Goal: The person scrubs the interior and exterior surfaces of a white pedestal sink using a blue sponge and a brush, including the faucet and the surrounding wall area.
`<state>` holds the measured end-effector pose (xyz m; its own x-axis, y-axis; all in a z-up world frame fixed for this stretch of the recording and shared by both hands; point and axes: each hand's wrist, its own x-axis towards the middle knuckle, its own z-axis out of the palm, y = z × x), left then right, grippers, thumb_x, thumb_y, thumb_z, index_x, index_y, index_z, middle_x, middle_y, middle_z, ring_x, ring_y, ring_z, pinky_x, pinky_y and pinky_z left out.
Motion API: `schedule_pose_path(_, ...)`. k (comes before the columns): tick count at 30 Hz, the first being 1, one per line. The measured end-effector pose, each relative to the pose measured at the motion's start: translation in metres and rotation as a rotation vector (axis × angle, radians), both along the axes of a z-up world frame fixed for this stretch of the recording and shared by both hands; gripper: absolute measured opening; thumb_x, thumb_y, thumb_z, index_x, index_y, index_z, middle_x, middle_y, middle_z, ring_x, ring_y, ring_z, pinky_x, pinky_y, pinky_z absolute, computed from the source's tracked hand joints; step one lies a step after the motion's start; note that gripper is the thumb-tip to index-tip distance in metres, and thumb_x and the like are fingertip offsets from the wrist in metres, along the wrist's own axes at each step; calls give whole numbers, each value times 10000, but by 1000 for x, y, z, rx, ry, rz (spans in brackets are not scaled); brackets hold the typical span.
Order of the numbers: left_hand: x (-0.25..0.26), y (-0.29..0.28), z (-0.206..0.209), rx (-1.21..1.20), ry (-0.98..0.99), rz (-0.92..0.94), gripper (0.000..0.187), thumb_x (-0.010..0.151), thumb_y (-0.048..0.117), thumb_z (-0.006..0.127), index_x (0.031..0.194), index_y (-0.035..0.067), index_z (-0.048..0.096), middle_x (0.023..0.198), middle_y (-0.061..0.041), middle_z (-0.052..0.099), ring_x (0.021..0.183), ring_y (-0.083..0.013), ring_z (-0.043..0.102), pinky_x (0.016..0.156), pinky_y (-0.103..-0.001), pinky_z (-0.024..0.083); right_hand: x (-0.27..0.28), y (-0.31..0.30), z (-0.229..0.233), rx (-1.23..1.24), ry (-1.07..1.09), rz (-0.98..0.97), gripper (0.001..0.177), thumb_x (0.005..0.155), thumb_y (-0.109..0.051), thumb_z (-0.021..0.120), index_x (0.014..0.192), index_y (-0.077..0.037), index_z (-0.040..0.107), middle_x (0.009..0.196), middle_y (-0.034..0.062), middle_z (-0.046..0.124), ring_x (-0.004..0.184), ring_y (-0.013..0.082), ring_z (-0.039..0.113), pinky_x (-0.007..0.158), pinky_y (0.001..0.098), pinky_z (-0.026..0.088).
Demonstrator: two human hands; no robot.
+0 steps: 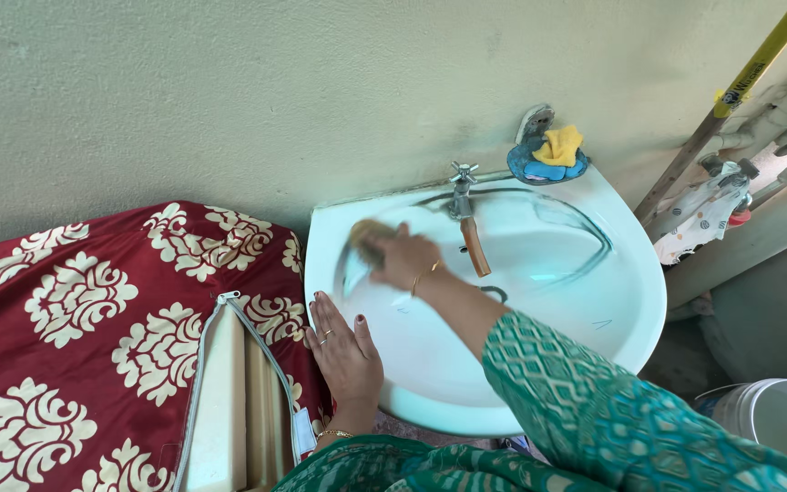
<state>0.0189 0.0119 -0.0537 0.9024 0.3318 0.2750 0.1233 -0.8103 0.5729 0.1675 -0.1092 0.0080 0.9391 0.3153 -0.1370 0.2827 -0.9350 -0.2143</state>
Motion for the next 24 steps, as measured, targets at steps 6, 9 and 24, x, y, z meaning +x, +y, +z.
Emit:
schedule_pose_path(6, -1, 3, -3, -231, -198, 49, 636, 1068, 360, 271, 1610, 28, 258, 1622, -204, 365, 1492, -367, 348, 1264, -503, 203, 13, -11, 1, 42, 72, -105, 917, 788, -536, 786, 1558, -497, 290, 1477, 244, 393, 1122, 450, 630, 940, 490, 553)
schedule_pose_path(9, -1, 7, -6, -269, -251, 24, 633, 1071, 351, 294, 1601, 5, 283, 1596, -199, 410, 1461, -410, 393, 1252, -498, 244, -40, 15, -2, 65, 148, 145, 940, 763, -521, 812, 1550, -531, 299, 1439, 241, 412, 1111, 443, 623, 949, 481, 553)
schedule_pose_path(24, 0, 6, -6, -191, -181, 49, 608, 1077, 331, 295, 1589, 2, 294, 1635, -174, 363, 1507, -340, 334, 1232, -463, 237, -10, 6, -5, 110, 47, 4, 930, 752, -535, 812, 1540, -514, 318, 1401, 245, 449, 1087, 456, 633, 964, 474, 534)
